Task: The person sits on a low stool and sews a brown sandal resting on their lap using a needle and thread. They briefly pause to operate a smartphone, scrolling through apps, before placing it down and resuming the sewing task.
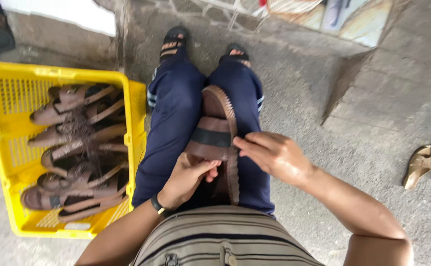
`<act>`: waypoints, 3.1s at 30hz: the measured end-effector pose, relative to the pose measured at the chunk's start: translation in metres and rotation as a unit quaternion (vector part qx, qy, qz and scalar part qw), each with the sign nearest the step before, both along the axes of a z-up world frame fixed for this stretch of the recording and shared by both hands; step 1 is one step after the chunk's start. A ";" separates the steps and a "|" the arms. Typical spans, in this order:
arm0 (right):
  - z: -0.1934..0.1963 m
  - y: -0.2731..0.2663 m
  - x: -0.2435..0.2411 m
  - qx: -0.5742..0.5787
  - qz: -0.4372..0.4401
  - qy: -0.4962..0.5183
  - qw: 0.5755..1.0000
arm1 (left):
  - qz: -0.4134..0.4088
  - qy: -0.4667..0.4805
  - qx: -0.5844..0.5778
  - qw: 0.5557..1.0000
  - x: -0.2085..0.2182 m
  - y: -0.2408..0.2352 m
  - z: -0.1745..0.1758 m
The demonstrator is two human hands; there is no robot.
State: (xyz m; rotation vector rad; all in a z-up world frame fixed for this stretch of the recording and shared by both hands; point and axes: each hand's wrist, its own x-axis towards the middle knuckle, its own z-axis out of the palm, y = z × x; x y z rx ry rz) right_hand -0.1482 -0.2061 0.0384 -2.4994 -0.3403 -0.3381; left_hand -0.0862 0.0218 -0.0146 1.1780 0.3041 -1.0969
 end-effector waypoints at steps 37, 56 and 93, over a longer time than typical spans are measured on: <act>-0.039 -0.110 -0.103 -0.311 -0.403 0.158 0.846 | -0.328 -0.741 0.477 0.341 0.131 0.263 -0.048; -0.031 -0.001 -0.001 -0.107 -0.022 0.037 0.993 | 0.044 -0.181 -0.114 0.976 0.062 0.071 0.027; -0.009 0.007 0.016 -0.185 0.079 0.031 0.979 | -0.156 -0.263 -0.163 0.938 0.001 0.060 0.042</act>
